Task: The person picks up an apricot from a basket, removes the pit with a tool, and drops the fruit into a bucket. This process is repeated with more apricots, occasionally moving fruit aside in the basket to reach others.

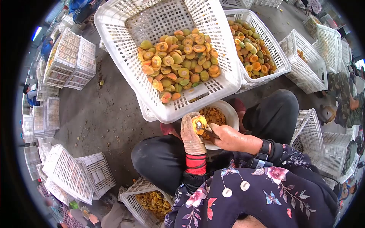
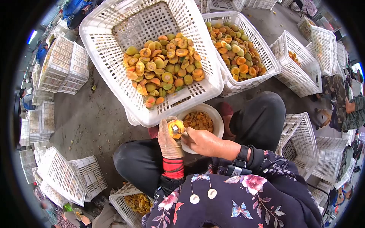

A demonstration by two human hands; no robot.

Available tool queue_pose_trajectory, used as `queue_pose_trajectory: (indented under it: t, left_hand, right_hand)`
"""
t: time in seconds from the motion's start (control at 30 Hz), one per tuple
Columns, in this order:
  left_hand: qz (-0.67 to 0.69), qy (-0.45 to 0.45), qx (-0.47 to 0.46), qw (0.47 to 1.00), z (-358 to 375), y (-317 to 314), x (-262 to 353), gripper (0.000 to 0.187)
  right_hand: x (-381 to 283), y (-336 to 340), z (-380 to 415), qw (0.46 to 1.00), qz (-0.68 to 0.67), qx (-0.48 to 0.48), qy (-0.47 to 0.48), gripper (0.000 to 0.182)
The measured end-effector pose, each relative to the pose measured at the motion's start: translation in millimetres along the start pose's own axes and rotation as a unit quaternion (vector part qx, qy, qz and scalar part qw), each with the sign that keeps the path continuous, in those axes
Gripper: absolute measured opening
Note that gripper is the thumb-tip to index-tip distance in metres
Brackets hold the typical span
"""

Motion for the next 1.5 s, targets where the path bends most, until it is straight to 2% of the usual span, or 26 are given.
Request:
queue_pose_trajectory:
  t: [0.03, 0.17, 0.23, 0.27, 0.3, 0.33, 0.4, 0.43, 0.57, 0.6, 0.63, 0.7, 0.77, 0.83, 0.87, 0.93, 0.97, 1.03, 1.07, 1.1, 1.13, 1.17, 1.33, 1.4, 1.47, 1.5]
  left_hand:
    - [0.031, 0.03, 0.007, 0.999, 0, 0, -1, 0.043]
    - [-0.019, 0.021, -0.01, 1.0, 0, -1, 4, 0.04]
    - [-0.096, -0.079, -0.006, 0.992, 0, -2, 11, 0.039]
    - [-0.095, -0.079, -0.006, 0.992, 0, -4, 16, 0.039]
    - [-0.056, -0.017, -0.016, 0.998, 0, -4, 17, 0.039]
    - [-0.016, 0.047, -0.025, 0.998, 3, -4, 18, 0.038]
    - [-0.017, 0.03, -0.036, 0.999, 4, -7, 20, 0.036]
    - [-0.029, 0.041, -0.027, 0.998, 1, -5, 14, 0.035]
    - [-0.059, 0.066, -0.042, 0.995, 0, -8, 12, 0.035]
    - [-0.063, 0.078, -0.054, 0.993, 2, -9, 14, 0.035]
    - [-0.063, 0.077, -0.053, 0.994, 2, -8, 14, 0.035]
    - [-0.023, 0.057, -0.13, 0.99, 3, -15, 18, 0.038]
    - [-0.042, 0.055, -0.127, 0.99, 2, -13, 15, 0.04]
    - [-0.062, 0.053, -0.127, 0.989, 4, -14, 13, 0.042]
    - [0.008, 0.106, -0.12, 0.987, 7, -15, 11, 0.043]
    - [0.078, 0.156, -0.113, 0.978, 9, -19, 8, 0.044]
    - [0.097, 0.154, -0.087, 0.979, 8, -18, 6, 0.044]
    - [0.116, 0.147, -0.038, 0.982, 6, -15, 5, 0.044]
    - [0.116, 0.147, -0.037, 0.982, 5, -15, 3, 0.044]
    - [0.136, 0.16, -0.026, 0.977, 2, -12, -1, 0.044]
    - [0.156, 0.173, -0.017, 0.972, 0, -10, -6, 0.044]
    - [0.145, 0.169, -0.027, 0.974, -2, -9, -5, 0.043]
    - [0.124, 0.114, 0.055, 0.984, -8, -6, 8, 0.042]
    - [0.197, 0.098, 0.106, 0.97, -7, -6, 23, 0.036]
    - [0.202, 0.09, 0.065, 0.973, -11, 0, 15, 0.035]
    - [0.156, 0.091, 0.067, 0.981, -12, 3, 10, 0.035]
  right_hand:
    - [0, 1, 0, 1.0, 0.0, -0.001, 0.0, 0.033]
    - [2, 5, 0, 0.989, 0.109, -0.093, -0.031, 0.032]
    - [1, 9, -1, 0.98, 0.139, -0.133, -0.046, 0.032]
    - [-4, 9, -2, 0.982, 0.007, -0.165, -0.094, 0.032]
    - [-8, 7, -1, 0.963, -0.125, -0.194, -0.141, 0.032]
    - [-6, 7, -1, 0.962, -0.126, -0.195, -0.142, 0.032]
    - [1, 6, 2, 0.956, -0.136, -0.209, -0.154, 0.032]
    - [17, -4, 4, 0.984, -0.067, -0.157, -0.057, 0.032]
    - [24, -2, 6, 0.991, -0.022, -0.128, -0.014, 0.032]
    - [18, 2, 10, 0.941, -0.18, -0.232, -0.167, 0.03]
    - [12, 1, 19, 0.833, -0.326, -0.322, -0.309, 0.028]
    - [16, -2, 25, 0.805, -0.379, -0.332, -0.314, 0.027]
    - [12, -4, 26, 0.774, -0.43, -0.337, -0.32, 0.026]
    - [13, 0, 18, 0.897, -0.238, -0.284, -0.24, 0.024]
    - [14, 1, 18, 0.898, -0.24, -0.281, -0.24, 0.024]
    - [13, -3, 25, 0.773, -0.432, -0.34, -0.317, 0.023]
    - [13, -6, 26, 0.773, -0.432, -0.341, -0.317, 0.023]
    - [18, -12, 24, 0.856, -0.337, -0.29, -0.262, 0.024]
    - [25, -20, 28, 0.856, -0.337, -0.291, -0.263, 0.024]
    - [27, -20, 21, 0.946, -0.236, -0.201, -0.098, 0.026]
    - [25, -15, 19, 0.985, -0.123, -0.1, 0.073, 0.028]
    - [18, -8, 17, 0.991, -0.056, -0.119, 0.027, 0.031]
    - [31, 2, 29, 0.978, 0.125, -0.163, 0.02, 0.024]
    - [51, 4, 38, 0.966, 0.19, -0.172, 0.006, 0.021]
    - [58, 17, 37, 0.972, 0.221, -0.081, 0.0, 0.016]
    - [55, 18, 33, 0.972, 0.221, -0.082, 0.001, 0.016]
Point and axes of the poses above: each hand's wrist, its own z-axis away from the middle knuckle, its own y-axis out of the back of the hand, x = y × z, the point moved 5 cm from there along -z, towards the middle knuckle, and after that the axes turned 13 degrees about x, right-handed, at the moved point
